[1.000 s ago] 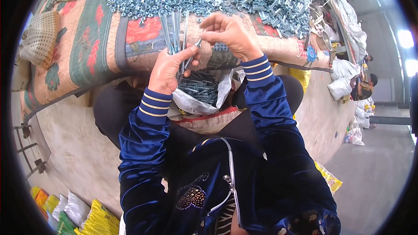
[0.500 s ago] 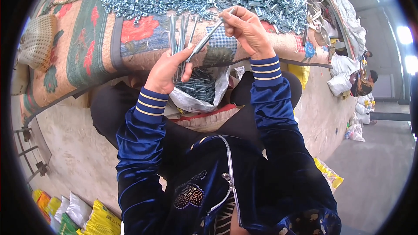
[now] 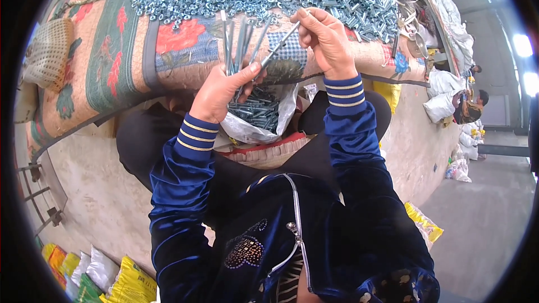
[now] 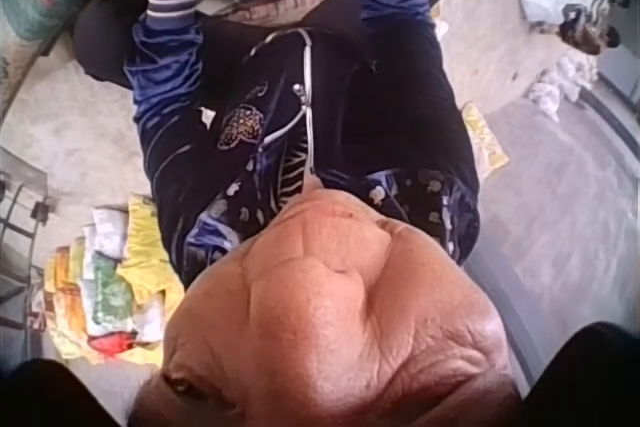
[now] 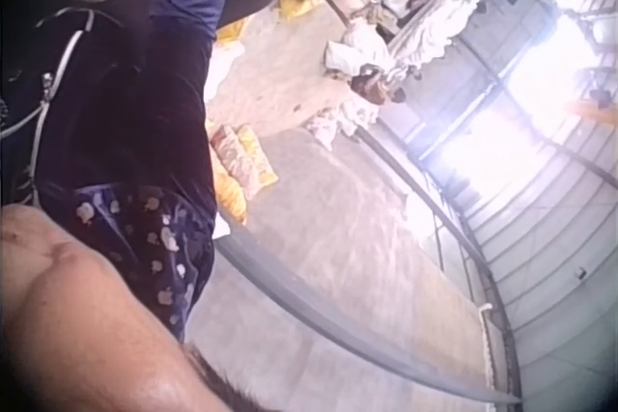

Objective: The person assembles fasteners by picking up metal rods and sliding washers and nuts onto each rod by hand.

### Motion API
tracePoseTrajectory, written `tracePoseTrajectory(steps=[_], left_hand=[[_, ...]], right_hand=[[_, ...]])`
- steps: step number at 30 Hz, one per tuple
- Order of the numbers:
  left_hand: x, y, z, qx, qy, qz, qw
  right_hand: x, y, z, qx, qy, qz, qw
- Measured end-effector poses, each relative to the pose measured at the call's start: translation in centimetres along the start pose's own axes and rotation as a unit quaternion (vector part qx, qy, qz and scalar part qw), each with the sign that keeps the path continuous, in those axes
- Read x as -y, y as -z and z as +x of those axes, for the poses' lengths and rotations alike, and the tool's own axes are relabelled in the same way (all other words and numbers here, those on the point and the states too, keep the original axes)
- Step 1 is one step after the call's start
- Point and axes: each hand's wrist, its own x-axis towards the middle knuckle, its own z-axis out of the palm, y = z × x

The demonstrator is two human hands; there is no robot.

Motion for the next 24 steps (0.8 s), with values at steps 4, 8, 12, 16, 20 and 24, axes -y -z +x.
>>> tracePoseTrajectory(steps=[4,8,12,16,20,24], left_hand=[[0.0,-0.1,-0.1,0.060,-0.003,-0.024,0.998],[0.7,0.1,0.0,0.025,0.021,-0.072,0.997],[0.7,0.3,0.0,-0.034,0.021,-0.086,0.996],[0.3,-0.5,-0.4,-0.075,-0.016,-0.021,0.997],[0.3,-0.4,-0.5,-0.101,-0.045,0.000,0.994],[0.5,-0.4,-0.6,-0.102,-0.073,0.003,0.992]], right_hand=[[1.1,-1.1,-0.8,-0.002,0.035,-0.031,0.999],[0.7,-1.5,-0.8,0.026,0.005,-0.001,1.000],[0.0,-2.8,-1.8,0.105,-0.065,-0.130,0.984],[-0.7,-2.1,-0.7,0.082,-0.074,-0.347,0.931],[-1.3,-3.1,-0.6,0.037,0.129,-0.217,0.967],[-0.7,-2.8,-0.9,0.042,0.037,-0.194,0.979]])
